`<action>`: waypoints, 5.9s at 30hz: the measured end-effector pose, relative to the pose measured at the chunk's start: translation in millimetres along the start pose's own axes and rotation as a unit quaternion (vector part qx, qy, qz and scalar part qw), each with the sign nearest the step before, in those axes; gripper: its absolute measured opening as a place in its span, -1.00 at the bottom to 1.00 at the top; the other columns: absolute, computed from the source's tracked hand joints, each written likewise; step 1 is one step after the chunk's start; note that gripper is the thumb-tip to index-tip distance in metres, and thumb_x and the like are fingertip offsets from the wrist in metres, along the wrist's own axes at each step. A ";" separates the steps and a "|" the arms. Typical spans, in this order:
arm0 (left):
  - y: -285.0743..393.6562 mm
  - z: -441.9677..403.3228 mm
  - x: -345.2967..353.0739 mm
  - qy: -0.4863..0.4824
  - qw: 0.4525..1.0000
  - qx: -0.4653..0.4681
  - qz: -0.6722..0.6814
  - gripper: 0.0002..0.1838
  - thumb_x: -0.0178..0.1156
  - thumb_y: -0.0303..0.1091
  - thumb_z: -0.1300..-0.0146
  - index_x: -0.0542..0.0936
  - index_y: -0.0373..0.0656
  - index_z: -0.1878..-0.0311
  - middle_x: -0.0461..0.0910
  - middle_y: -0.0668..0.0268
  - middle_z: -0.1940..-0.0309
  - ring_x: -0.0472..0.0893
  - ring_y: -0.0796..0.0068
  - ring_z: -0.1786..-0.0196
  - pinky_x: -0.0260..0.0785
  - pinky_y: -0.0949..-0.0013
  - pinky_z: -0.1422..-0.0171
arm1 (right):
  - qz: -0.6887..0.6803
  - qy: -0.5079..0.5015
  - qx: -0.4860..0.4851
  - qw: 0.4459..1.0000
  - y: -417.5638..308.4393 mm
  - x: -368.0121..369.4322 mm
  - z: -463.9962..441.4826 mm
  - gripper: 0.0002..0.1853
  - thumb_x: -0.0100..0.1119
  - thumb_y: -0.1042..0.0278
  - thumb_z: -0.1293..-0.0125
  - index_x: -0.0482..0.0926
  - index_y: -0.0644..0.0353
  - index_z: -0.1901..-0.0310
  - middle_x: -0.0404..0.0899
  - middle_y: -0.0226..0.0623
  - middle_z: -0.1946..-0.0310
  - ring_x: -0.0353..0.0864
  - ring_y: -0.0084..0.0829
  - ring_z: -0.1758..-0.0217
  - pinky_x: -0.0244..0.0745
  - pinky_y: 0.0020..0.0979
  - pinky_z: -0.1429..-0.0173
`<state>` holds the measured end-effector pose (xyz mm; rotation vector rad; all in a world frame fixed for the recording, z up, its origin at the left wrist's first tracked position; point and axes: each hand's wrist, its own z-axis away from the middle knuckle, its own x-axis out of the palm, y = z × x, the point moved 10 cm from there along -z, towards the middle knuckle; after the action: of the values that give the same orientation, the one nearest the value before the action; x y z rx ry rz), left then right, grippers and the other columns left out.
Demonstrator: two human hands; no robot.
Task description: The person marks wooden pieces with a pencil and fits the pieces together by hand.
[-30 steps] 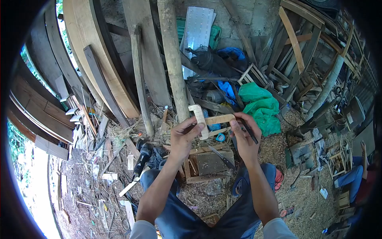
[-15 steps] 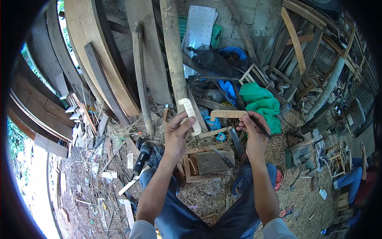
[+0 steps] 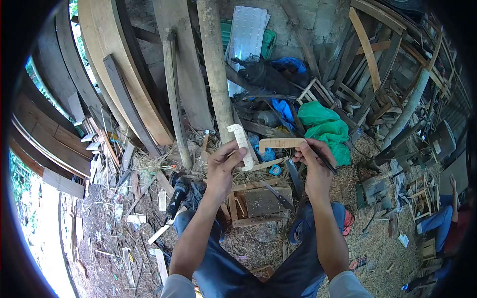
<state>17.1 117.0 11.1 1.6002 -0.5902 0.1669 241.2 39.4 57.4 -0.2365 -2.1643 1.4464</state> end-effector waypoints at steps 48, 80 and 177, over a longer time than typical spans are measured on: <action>-13.9 9.7 7.8 -0.031 0.998 -0.057 -0.017 -0.69 0.28 -0.43 -0.19 0.57 -0.31 0.01 0.64 0.30 0.25 0.58 0.60 0.24 0.40 0.49 0.19 | -0.005 -0.037 0.082 0.996 20.2 -5.9 8.1 -0.80 0.18 0.49 -0.26 0.54 0.36 0.11 0.60 -0.20 0.31 0.62 -0.46 0.30 0.67 -0.35 0.15; -266.2 72.5 -95.9 -0.082 0.840 -0.201 -0.497 -0.75 0.34 -0.30 -0.07 0.62 -0.29 0.29 0.66 0.20 0.41 0.65 0.42 0.42 0.43 0.43 0.36 | 0.233 -0.110 0.195 0.946 226.1 -101.3 42.6 -0.90 0.25 0.55 -0.17 0.60 0.31 0.25 0.51 -0.44 0.61 0.43 -0.69 0.58 0.31 -0.56 0.55; -12.6 29.5 45.6 -0.082 0.995 -0.030 -0.056 -0.59 -0.16 -0.13 -0.48 0.55 -0.29 0.14 0.45 0.38 0.59 0.40 0.66 0.53 0.25 0.53 0.44 | 0.167 -0.151 -0.145 0.964 -10.3 53.7 35.3 -0.88 0.24 0.55 -0.16 0.48 0.33 0.31 0.57 -0.24 0.44 0.58 -0.64 0.41 0.45 -0.59 0.41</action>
<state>54.9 76.3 16.4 1.5939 -0.6238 -0.0673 179.0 29.1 73.7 -0.5387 -2.6912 1.4063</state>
